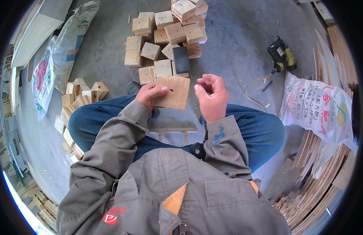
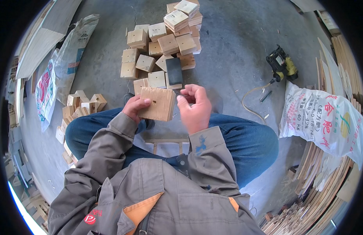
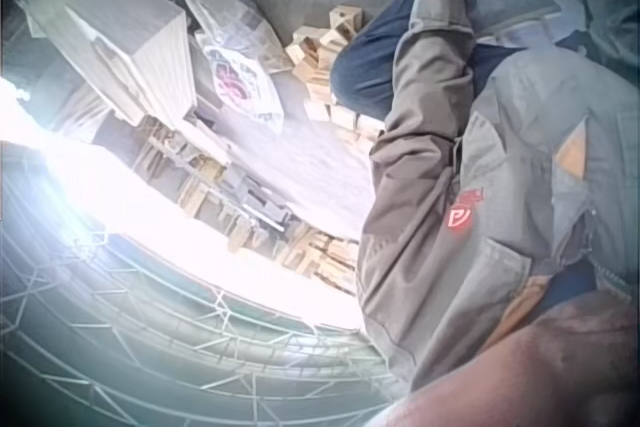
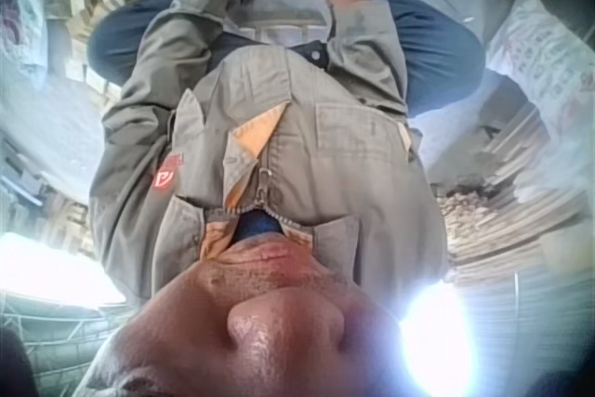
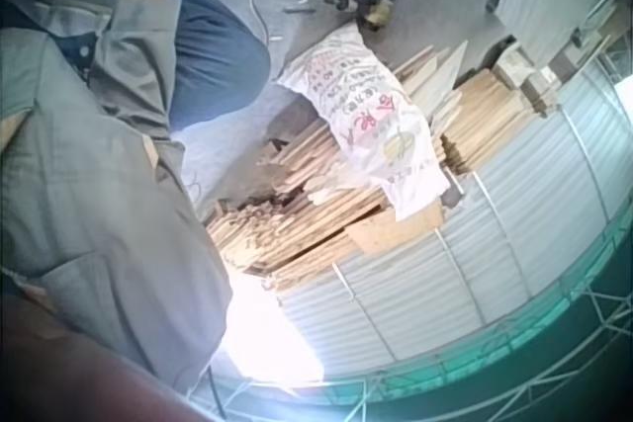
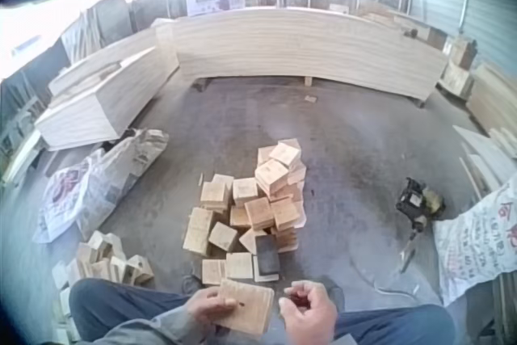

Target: The person sits on the floor and repeatedly picks up small wooden blocks, stacks them into a pile, and occasionally uses a sanding block to smooth the edges. The person continues to gather and stack the blocks throughout the video.

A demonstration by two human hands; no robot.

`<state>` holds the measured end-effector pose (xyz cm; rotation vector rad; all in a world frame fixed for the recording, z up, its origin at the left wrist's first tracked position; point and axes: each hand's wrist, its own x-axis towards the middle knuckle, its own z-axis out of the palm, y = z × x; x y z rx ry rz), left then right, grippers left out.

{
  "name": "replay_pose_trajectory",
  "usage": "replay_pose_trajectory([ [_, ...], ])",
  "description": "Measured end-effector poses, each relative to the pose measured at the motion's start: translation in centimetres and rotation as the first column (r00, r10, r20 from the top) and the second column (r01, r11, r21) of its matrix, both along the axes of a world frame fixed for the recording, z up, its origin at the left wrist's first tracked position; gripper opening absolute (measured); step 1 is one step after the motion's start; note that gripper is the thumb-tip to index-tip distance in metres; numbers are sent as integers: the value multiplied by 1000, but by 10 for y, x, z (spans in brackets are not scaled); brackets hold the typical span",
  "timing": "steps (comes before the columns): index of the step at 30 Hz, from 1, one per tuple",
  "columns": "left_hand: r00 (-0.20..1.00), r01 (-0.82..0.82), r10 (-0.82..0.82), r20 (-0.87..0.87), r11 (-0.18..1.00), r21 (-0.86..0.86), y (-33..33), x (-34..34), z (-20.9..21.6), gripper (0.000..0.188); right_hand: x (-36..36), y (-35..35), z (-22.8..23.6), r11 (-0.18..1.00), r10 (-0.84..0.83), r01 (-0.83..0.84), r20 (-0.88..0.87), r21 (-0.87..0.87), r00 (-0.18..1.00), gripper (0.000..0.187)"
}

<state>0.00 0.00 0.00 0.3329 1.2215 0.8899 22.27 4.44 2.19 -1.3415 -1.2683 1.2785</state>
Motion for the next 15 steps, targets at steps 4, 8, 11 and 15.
replay_pose_trajectory([
  [4,999,32,-30,-45,999,35,6,1,0,76,-4,4,2,993,72,-75,36,86,997,29],
  [8,994,73,-69,-88,996,42,8,7,3,74,0,4,2,996,75,-76,25,42,997,28],
  [11,992,77,-70,-109,995,58,7,7,3,75,1,3,0,997,82,-82,17,13,996,27],
  [15,975,102,-88,-203,993,57,7,6,10,74,-1,3,6,997,82,-81,63,-7,995,24],
])
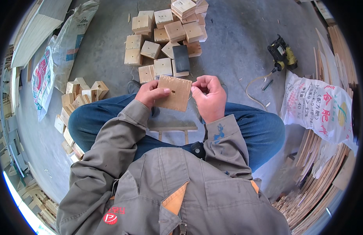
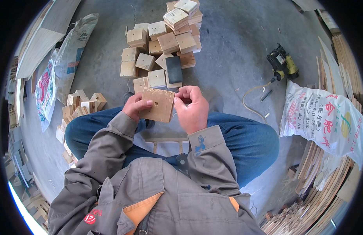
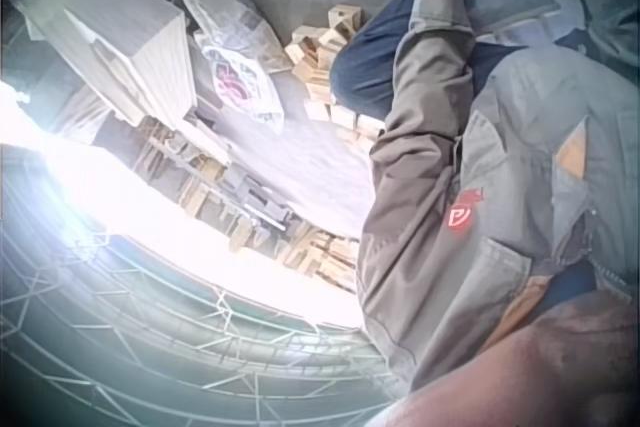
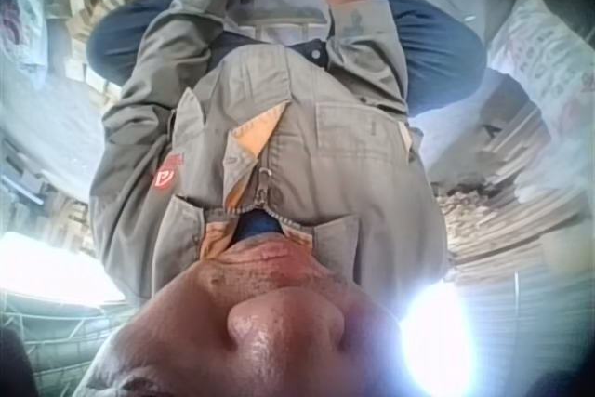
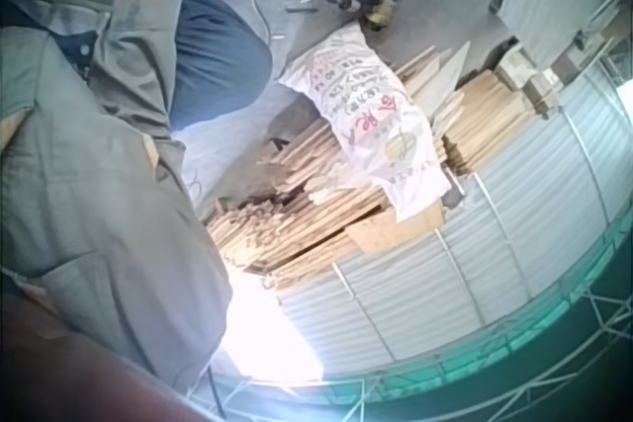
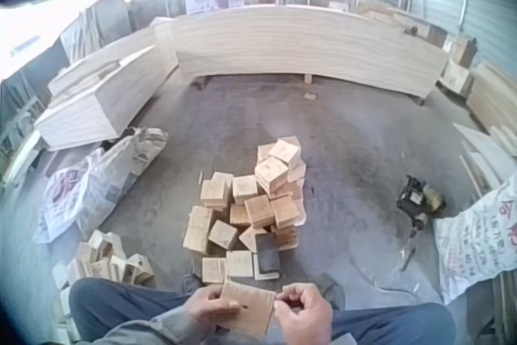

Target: The person sits on the floor and repeatedly picks up small wooden blocks, stacks them into a pile, and occasionally uses a sanding block to smooth the edges. The person continues to gather and stack the blocks throughout the video.

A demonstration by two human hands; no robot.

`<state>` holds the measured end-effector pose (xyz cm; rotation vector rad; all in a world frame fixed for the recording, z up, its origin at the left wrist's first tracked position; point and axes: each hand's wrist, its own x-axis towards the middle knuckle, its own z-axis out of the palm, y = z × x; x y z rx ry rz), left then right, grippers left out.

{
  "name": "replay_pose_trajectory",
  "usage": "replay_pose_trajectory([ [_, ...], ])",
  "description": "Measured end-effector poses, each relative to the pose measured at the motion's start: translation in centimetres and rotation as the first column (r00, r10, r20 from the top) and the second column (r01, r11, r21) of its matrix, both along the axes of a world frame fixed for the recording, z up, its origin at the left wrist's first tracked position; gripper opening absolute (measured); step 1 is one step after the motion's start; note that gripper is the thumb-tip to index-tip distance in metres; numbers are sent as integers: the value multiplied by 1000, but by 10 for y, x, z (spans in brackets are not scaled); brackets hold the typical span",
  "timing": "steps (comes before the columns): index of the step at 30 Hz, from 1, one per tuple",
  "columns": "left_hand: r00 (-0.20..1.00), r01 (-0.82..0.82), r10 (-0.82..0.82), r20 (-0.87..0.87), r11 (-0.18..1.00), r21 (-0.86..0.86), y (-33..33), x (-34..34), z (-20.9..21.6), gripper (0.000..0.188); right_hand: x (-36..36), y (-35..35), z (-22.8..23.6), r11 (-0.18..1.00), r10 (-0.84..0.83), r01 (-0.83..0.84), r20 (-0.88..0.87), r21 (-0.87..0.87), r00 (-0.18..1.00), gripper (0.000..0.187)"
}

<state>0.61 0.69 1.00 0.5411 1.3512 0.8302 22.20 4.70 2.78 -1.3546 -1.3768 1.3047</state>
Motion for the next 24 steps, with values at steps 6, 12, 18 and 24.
replay_pose_trajectory([
  [6,998,60,-60,-3,997,53,-1,-3,0,75,0,-1,1,1000,-5,6,-14,14,1000,22],
  [12,997,72,-71,-23,995,67,-3,-4,-1,76,6,3,-5,979,-124,73,-269,-192,955,20],
  [18,997,60,-56,-56,996,70,-3,-5,-2,76,5,5,0,893,-171,6,-327,-450,929,18],
  [24,998,51,-46,-52,995,90,-5,-7,-5,76,5,3,-2,919,-74,-39,-271,-392,960,21],
])
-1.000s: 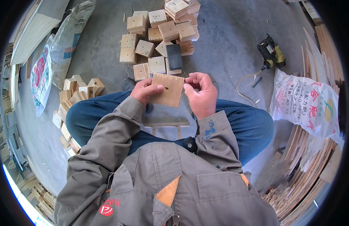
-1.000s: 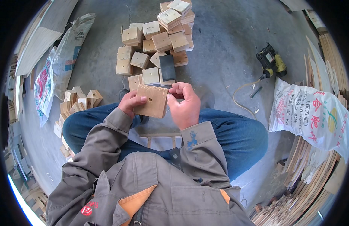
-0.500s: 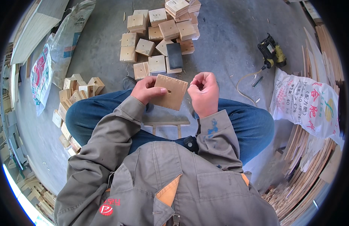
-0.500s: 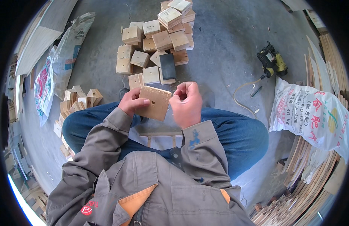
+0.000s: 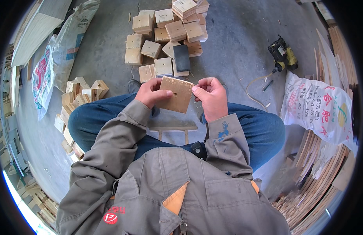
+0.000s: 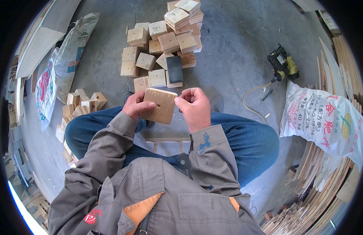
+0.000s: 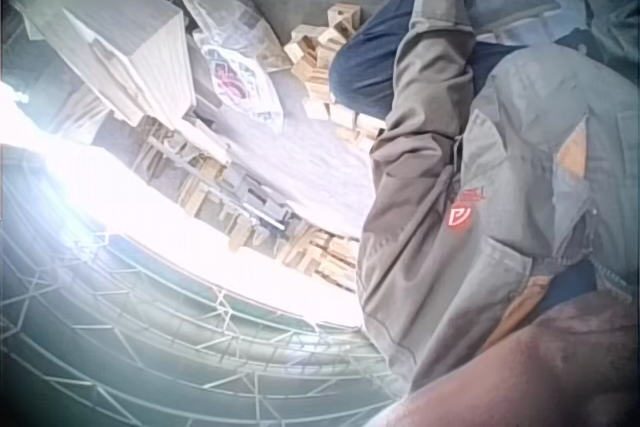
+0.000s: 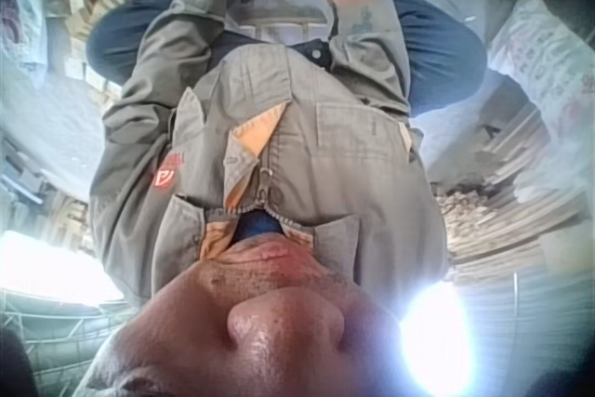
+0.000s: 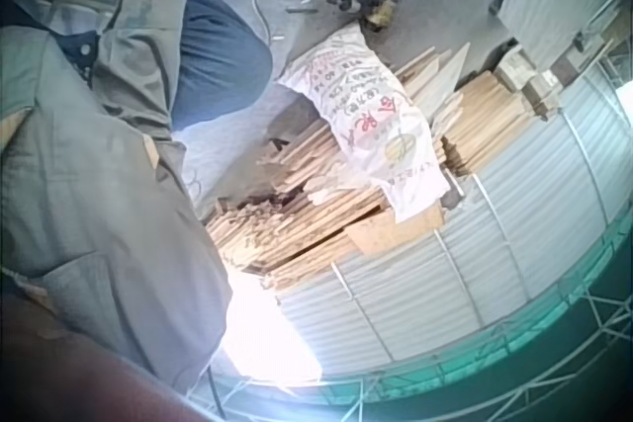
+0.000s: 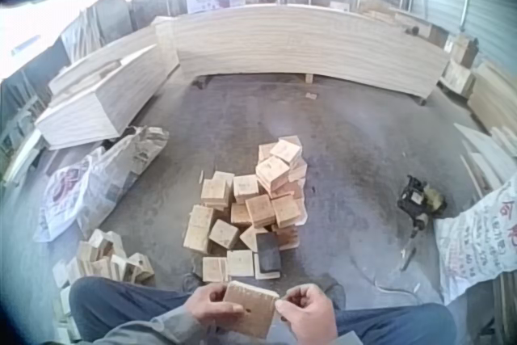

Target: The person sits on the floor and repeatedly picks up small wooden blocks, stacks them into a pile, and occasionally uses a sanding block to smooth the edges. The person continues to gather and stack the blocks throughout the video.

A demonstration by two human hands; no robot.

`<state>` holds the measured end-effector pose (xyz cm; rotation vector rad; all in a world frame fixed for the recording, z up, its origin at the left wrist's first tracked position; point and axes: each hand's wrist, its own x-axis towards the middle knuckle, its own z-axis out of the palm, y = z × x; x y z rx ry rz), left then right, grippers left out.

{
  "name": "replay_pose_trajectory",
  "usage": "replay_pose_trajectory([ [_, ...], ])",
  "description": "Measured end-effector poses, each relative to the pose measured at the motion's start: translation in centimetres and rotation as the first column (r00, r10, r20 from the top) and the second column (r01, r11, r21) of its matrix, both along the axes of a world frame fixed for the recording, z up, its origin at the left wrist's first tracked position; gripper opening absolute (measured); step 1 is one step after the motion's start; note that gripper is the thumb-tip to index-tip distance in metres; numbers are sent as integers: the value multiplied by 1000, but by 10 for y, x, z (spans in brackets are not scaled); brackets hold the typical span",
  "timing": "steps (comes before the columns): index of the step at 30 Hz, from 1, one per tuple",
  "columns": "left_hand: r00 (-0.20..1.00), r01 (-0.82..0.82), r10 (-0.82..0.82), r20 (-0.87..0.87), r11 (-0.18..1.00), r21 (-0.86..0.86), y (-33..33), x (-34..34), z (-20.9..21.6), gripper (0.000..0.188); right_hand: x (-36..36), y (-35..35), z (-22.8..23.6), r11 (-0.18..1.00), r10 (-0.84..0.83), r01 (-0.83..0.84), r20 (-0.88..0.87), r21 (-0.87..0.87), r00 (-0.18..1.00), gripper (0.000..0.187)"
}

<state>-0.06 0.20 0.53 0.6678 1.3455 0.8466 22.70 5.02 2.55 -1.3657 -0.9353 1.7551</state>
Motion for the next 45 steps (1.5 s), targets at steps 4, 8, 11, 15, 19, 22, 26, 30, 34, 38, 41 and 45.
replay_pose_trajectory([
  [4,1000,3,-3,-31,1000,10,0,0,-1,77,0,-1,5,1000,0,0,8,-7,1000,22],
  [8,999,16,-16,-34,1000,7,1,0,4,78,-1,-3,2,999,-36,37,-51,4,998,21],
  [11,1000,7,-7,-28,1000,13,-1,0,1,78,-1,-4,-2,994,-93,97,-77,53,993,20],
  [15,1000,-7,7,3,1000,-5,-1,-2,-2,76,2,-2,-6,991,-104,109,-68,73,992,19],
  [19,1000,-20,20,2,1000,-15,-1,-2,-1,73,0,-1,1,987,-157,156,-53,-21,986,20],
  [22,997,-53,55,61,998,-28,-2,-3,-5,70,1,0,1,989,-146,146,-10,-8,989,24],
  [26,976,-119,126,178,992,-49,-2,-4,-11,68,-1,-2,-10,952,-134,118,38,282,990,33],
  [30,935,-184,206,290,978,-102,-3,-9,-19,71,-1,-2,-7,981,-43,43,-7,191,999,35],
  [34,915,-232,280,291,954,-189,-4,-9,-14,74,-3,-3,-4,982,6,-14,39,187,999,32],
  [38,863,-335,410,295,901,-275,1,-2,-4,73,-3,-4,-13,986,2,-15,82,168,997,31],
  [41,845,-329,408,346,907,-265,0,-7,-10,70,-3,-5,-5,987,61,-77,114,143,992,33],
  [45,838,-341,425,341,897,-280,0,-7,-12,68,-7,-6,7,969,107,-132,127,209,986,36],
])
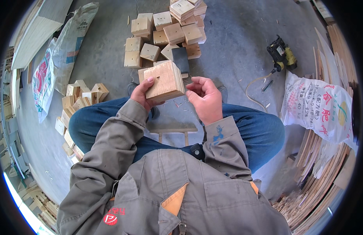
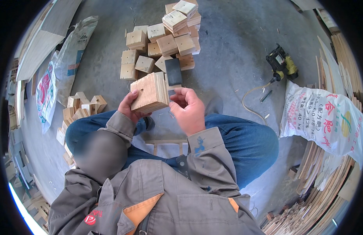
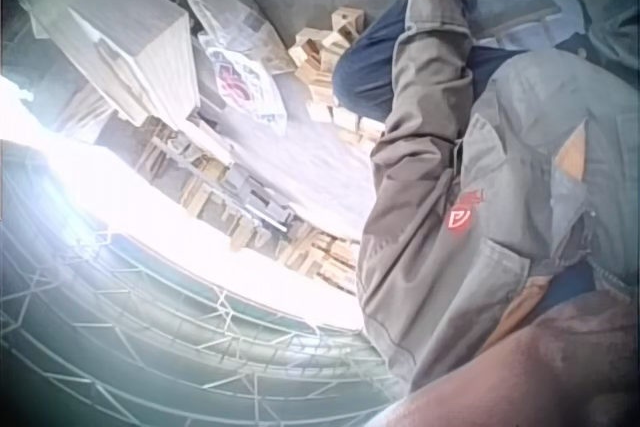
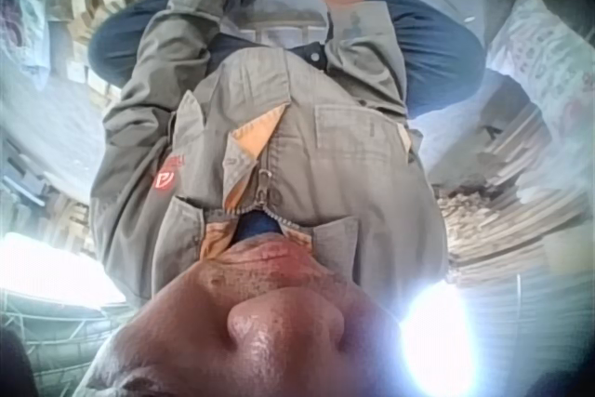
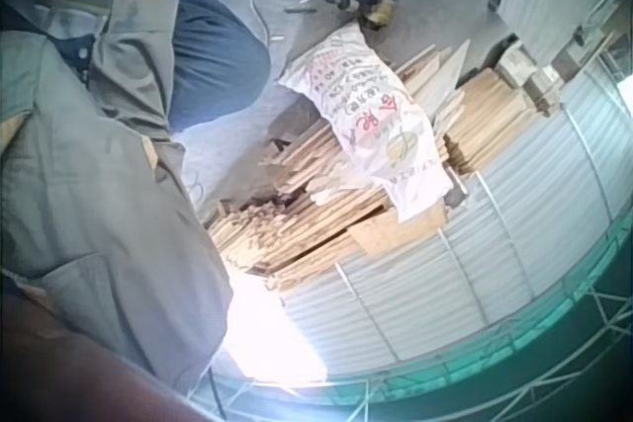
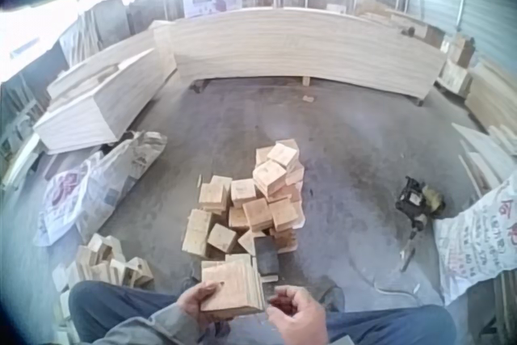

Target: The person sits on the floor and repeatedly picks up small wooden blocks, stacks them into a pile, and occasionally uses a sanding block to smooth the edges. The person continues to gather and stack the blocks throughout the video.

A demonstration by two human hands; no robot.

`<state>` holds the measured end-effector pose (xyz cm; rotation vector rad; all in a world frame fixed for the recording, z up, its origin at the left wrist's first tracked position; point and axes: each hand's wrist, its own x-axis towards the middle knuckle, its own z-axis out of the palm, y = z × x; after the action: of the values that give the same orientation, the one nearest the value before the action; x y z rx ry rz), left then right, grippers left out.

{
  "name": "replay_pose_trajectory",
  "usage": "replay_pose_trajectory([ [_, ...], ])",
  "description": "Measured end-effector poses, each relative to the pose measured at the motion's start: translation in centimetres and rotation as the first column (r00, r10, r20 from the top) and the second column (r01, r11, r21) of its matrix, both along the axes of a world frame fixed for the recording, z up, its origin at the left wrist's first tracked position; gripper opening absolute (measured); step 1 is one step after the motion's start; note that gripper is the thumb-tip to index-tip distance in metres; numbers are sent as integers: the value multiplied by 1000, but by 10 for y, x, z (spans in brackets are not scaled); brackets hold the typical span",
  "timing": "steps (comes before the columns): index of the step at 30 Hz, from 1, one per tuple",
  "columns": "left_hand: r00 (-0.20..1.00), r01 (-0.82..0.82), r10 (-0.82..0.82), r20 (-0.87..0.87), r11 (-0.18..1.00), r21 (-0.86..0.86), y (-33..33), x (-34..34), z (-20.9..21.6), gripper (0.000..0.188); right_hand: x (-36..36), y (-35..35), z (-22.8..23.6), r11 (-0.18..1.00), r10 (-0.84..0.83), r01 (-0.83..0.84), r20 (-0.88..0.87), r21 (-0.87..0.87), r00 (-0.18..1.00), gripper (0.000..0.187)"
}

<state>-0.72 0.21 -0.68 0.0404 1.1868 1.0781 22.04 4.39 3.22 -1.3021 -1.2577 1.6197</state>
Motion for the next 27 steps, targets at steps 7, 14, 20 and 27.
replay_pose_trajectory([
  [7,998,64,-64,-17,998,6,-1,-2,-5,68,-5,-5,-3,991,45,-49,33,126,998,37],
  [14,995,96,-96,-15,995,7,-2,-5,-14,67,-5,-6,-3,986,66,-78,80,150,995,36],
  [20,994,87,-88,-56,996,-25,-2,-1,-5,66,-7,-5,-2,996,45,-50,67,78,997,26],
  [27,988,139,-139,-74,990,-2,-4,-4,-6,64,-8,-7,-8,984,65,-90,159,154,985,24],
])
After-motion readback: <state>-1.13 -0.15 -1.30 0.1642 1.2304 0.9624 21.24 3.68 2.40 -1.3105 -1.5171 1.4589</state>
